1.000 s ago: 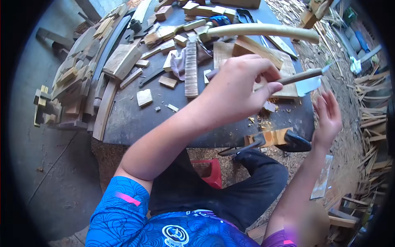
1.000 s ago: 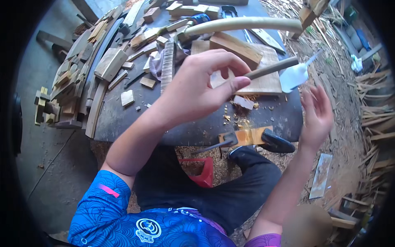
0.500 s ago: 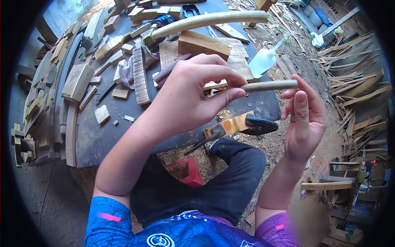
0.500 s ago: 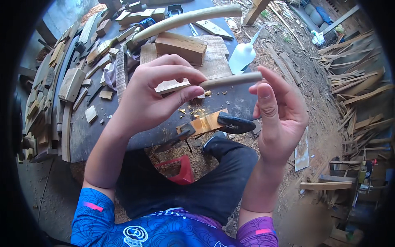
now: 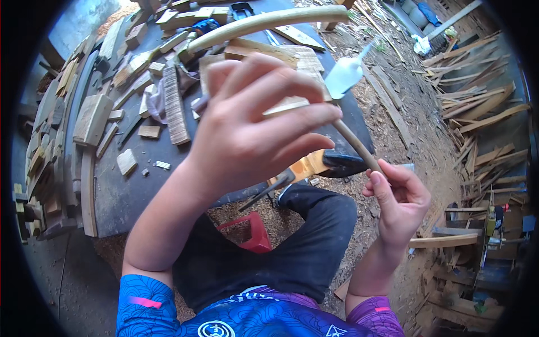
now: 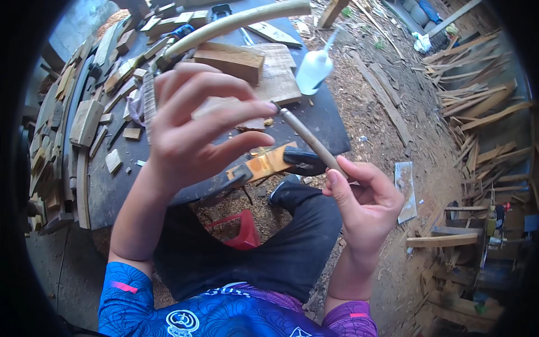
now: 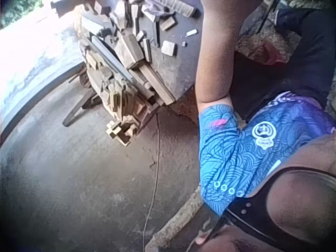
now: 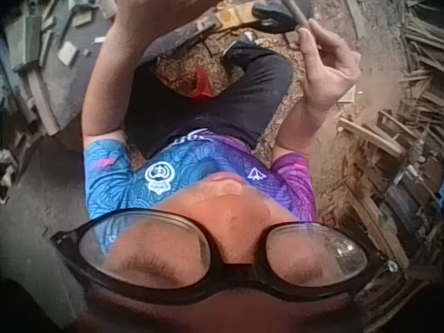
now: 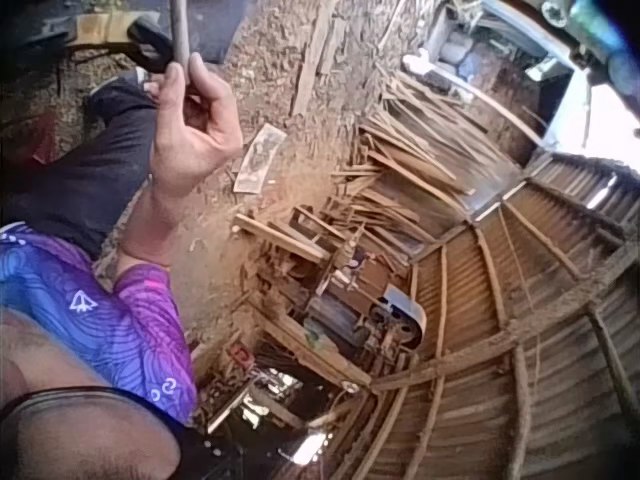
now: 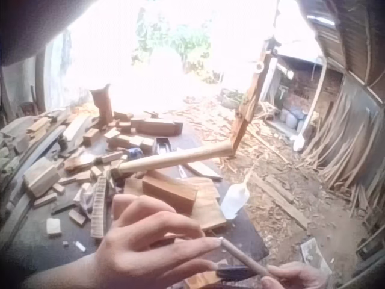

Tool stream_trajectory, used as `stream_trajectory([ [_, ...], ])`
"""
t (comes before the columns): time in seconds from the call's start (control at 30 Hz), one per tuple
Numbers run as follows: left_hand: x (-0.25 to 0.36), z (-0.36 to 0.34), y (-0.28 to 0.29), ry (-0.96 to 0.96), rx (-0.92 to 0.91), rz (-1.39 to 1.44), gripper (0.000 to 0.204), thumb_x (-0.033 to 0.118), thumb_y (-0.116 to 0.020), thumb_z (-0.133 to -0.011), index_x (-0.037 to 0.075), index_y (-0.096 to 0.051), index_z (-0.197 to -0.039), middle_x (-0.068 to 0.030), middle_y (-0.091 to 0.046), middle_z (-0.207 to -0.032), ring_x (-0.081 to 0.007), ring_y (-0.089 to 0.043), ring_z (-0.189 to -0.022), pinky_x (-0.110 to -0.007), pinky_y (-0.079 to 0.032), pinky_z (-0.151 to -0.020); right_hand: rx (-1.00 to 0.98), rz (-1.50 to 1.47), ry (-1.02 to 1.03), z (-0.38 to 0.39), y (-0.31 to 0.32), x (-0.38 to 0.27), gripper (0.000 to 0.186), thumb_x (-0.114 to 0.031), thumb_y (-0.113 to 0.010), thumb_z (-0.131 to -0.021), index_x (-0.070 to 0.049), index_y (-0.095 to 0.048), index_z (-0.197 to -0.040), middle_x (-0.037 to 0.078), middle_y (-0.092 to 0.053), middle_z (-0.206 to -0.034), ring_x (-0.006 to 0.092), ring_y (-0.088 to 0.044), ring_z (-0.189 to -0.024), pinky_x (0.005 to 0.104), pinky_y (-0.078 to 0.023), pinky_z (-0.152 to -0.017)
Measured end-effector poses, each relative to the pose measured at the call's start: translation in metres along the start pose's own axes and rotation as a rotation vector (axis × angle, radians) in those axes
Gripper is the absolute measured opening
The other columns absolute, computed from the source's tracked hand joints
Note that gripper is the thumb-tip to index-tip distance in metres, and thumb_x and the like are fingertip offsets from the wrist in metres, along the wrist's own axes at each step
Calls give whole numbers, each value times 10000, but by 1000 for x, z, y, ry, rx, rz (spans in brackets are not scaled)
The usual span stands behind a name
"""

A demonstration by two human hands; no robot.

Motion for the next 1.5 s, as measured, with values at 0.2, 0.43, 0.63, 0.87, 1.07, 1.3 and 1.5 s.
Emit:
stream_trajectory([
  [0.2, -4, -4, 8, 0, 47, 16, 172, 149, -770, -889, 19, -766, -1002, -84, -683, -841, -234, -632, -782, -336, -490, -722, 120, 457, 367, 36, 4, -7, 236, 120, -797, -783, 30, -744, -995, 122, -713, -906, 173, -723, -801, 250, -594, -690],
  [0.43, -3, 0, 0, -4, -2, 29, 113, 26, -715, -896, -3, -759, -996, -86, -688, -832, -218, -639, -772, -313, -489, -713, 109, 730, 592, 31, -12, -17, 339, 132, -802, -760, 15, -776, -1077, 97, -663, -859, 186, -660, -715, 297, -527, -631],
  [0.63, -7, 2, 2, 40, -3, 29, 131, -21, -695, -906, -10, -758, -1021, -91, -691, -879, -176, -643, -795, -272, -510, -707, 75, 850, 589, 45, -6, -20, 293, 135, -810, -782, 31, -772, -1053, 86, -646, -842, 159, -646, -723, 270, -538, -660],
  [0.87, -12, 0, 1, 66, 19, 26, 132, -9, -685, -931, -8, -763, -1037, -82, -696, -880, -140, -633, -768, -251, -502, -692, 105, 967, 509, 61, 20, -18, 284, 116, -798, -795, 37, -768, -1066, 89, -632, -830, 175, -641, -701, 293, -526, -601],
  [1.07, -27, 5, 16, 257, 127, 31, 84, 88, -711, -975, 26, -768, -983, -53, -702, -775, -100, -640, -666, -231, -490, -619, 294, 422, 152, 73, 58, 18, 245, 88, -721, -894, 53, -727, -1137, 94, -688, -898, 147, -690, -785, 281, -625, -685],
  [1.3, -68, 58, 82, 748, 194, 45, 582, 382, -578, -1077, 23, -503, -625, 17, -364, -513, -60, -324, -523, -291, -255, -479, 309, -415, -162, 86, 75, 76, 243, -79, -596, -1028, 58, -614, -1227, 153, -708, -984, 188, -718, -831, 310, -647, -737],
  [1.5, -82, 109, 119, 1098, -147, -539, 329, 329, -698, -964, 21, -728, -853, -110, -642, -647, -197, -615, -570, -367, -464, -568, 233, -706, -336, 86, 65, 103, 225, -52, -615, -991, -7, -593, -1210, 140, -681, -1093, 185, -707, -968, 275, -626, -806],
])
Point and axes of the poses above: each hand's wrist, its own z-axis away from the middle knuckle, its own y-axis out of the back of the hand, x = y × z, the point moved 7 cm from there along -z, towards the middle knuckle
